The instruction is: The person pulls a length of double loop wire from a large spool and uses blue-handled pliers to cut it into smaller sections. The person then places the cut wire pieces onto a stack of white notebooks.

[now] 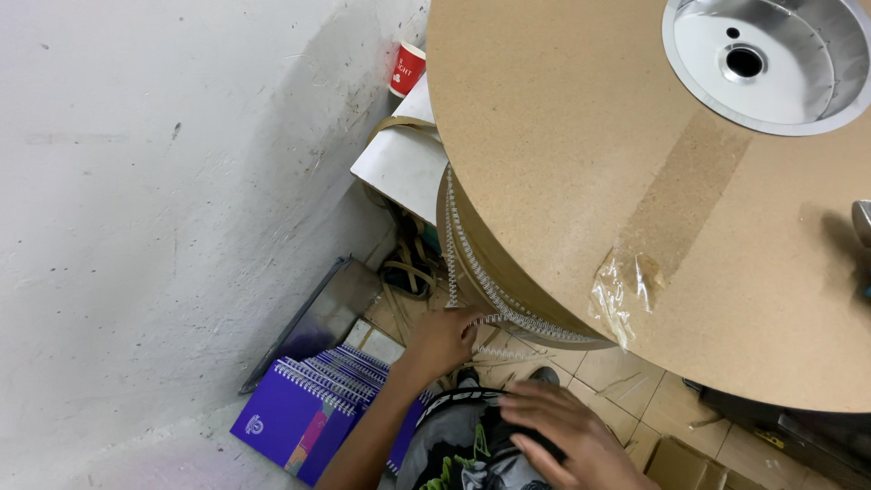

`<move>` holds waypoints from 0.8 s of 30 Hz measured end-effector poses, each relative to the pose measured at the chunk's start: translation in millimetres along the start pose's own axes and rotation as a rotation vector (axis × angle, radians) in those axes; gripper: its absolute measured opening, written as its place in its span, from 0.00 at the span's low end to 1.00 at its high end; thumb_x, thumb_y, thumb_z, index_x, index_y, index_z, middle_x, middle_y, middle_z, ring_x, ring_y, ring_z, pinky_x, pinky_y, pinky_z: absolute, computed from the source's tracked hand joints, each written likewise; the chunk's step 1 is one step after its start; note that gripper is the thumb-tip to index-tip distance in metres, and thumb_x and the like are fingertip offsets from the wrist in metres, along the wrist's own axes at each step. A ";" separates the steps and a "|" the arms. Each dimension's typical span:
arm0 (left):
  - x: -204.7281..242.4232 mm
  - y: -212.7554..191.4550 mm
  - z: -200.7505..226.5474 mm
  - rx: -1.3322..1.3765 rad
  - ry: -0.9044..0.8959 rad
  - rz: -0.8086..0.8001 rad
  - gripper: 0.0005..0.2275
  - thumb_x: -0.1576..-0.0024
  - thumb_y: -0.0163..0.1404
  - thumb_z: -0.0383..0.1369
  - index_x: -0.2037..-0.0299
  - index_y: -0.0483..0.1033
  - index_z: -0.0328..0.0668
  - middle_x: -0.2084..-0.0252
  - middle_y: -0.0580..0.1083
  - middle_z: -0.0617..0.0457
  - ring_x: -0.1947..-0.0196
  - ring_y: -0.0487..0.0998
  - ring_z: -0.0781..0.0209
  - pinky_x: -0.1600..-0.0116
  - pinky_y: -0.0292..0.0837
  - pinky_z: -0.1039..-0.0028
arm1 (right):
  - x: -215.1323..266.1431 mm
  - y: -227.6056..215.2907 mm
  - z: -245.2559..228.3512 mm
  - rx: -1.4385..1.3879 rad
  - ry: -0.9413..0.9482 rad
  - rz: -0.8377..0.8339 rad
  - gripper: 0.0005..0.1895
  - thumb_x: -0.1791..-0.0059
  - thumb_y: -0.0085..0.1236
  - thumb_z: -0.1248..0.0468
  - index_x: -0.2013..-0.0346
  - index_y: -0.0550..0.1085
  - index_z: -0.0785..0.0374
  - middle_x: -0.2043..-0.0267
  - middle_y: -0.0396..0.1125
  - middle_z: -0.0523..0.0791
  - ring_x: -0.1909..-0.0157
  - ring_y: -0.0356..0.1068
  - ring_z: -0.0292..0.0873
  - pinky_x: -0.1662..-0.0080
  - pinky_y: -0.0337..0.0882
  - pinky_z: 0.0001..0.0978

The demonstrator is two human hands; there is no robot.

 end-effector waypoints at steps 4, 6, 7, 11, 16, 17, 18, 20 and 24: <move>6.9 4.0 -13.9 -0.054 -0.059 -0.012 0.11 0.36 0.52 0.34 0.45 0.82 0.49 0.73 0.82 0.51 0.82 0.76 0.58 0.77 0.68 0.66 | 4.1 27.8 37.8 -0.047 0.174 -0.042 0.19 0.47 0.62 0.64 0.40 0.79 0.58 0.41 0.79 0.48 0.40 0.80 0.50 0.40 0.80 0.45; 4.2 -1.1 -13.7 -0.062 -0.068 -0.031 0.11 0.35 0.52 0.34 0.45 0.82 0.48 0.74 0.81 0.51 0.82 0.75 0.56 0.76 0.67 0.65 | -12.0 40.7 59.9 0.060 0.316 0.051 0.23 0.47 0.58 0.70 0.37 0.76 0.62 0.39 0.76 0.52 0.38 0.77 0.53 0.37 0.79 0.48; 5.9 -2.1 -11.8 -0.040 -0.085 -0.056 0.12 0.36 0.52 0.34 0.44 0.81 0.49 0.70 0.82 0.49 0.78 0.78 0.53 0.73 0.70 0.62 | -19.0 44.4 65.9 -0.011 0.204 0.121 0.26 0.45 0.53 0.71 0.31 0.71 0.63 0.30 0.68 0.51 0.29 0.68 0.52 0.32 0.71 0.44; 13.1 -2.2 -9.6 -0.059 -0.093 -0.112 0.12 0.36 0.52 0.39 0.46 0.80 0.46 0.67 0.83 0.45 0.72 0.82 0.46 0.69 0.73 0.55 | -38.7 73.9 98.3 -0.161 -0.009 0.155 0.34 0.45 0.44 0.78 0.23 0.61 0.61 0.19 0.56 0.53 0.19 0.57 0.54 0.22 0.58 0.46; 20.1 -12.6 -6.2 -0.021 -0.121 -0.189 0.13 0.36 0.51 0.35 0.45 0.80 0.42 0.64 0.82 0.39 0.68 0.82 0.38 0.66 0.76 0.53 | -69.8 80.6 92.0 -0.045 -0.005 0.312 0.20 0.45 0.61 0.65 0.37 0.73 0.54 0.47 0.73 0.47 0.51 0.75 0.49 0.52 0.77 0.40; 23.3 -18.6 -6.2 0.055 -0.114 -0.155 0.13 0.36 0.52 0.32 0.43 0.81 0.40 0.66 0.82 0.34 0.69 0.83 0.37 0.68 0.79 0.57 | -74.0 76.2 85.8 0.066 0.111 0.402 0.11 0.47 0.64 0.59 0.49 0.81 0.50 0.63 0.77 0.39 0.73 0.79 0.46 0.73 0.80 0.37; 22.2 -29.7 -1.3 0.053 -0.119 -0.149 0.13 0.36 0.52 0.32 0.43 0.81 0.40 0.66 0.82 0.34 0.69 0.83 0.37 0.68 0.79 0.57 | -65.3 74.1 89.1 0.064 0.103 0.399 0.11 0.47 0.64 0.59 0.49 0.81 0.50 0.63 0.77 0.39 0.73 0.79 0.46 0.73 0.80 0.37; 24.6 -45.5 4.4 -0.035 -0.262 -0.284 0.12 0.33 0.51 0.37 0.42 0.80 0.54 0.59 0.83 0.50 0.63 0.82 0.50 0.61 0.75 0.58 | -43.7 70.4 105.4 -0.111 0.369 0.447 0.12 0.44 0.58 0.57 0.50 0.79 0.58 0.67 0.75 0.43 0.71 0.74 0.37 0.69 0.75 0.33; 36.9 -48.2 -21.8 -0.067 -0.228 -0.245 0.15 0.37 0.56 0.39 0.42 0.80 0.50 0.58 0.85 0.52 0.67 0.83 0.54 0.59 0.76 0.60 | -33.4 38.5 90.5 -0.230 0.319 0.572 0.14 0.46 0.61 0.63 0.46 0.74 0.62 0.63 0.76 0.46 0.64 0.76 0.41 0.62 0.76 0.36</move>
Point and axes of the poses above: each hand's wrist, its own x-axis away from the middle knuckle, its own y-axis out of the palm, z = x × y, the point moved 3 cm from there along -x, towards the middle knuckle
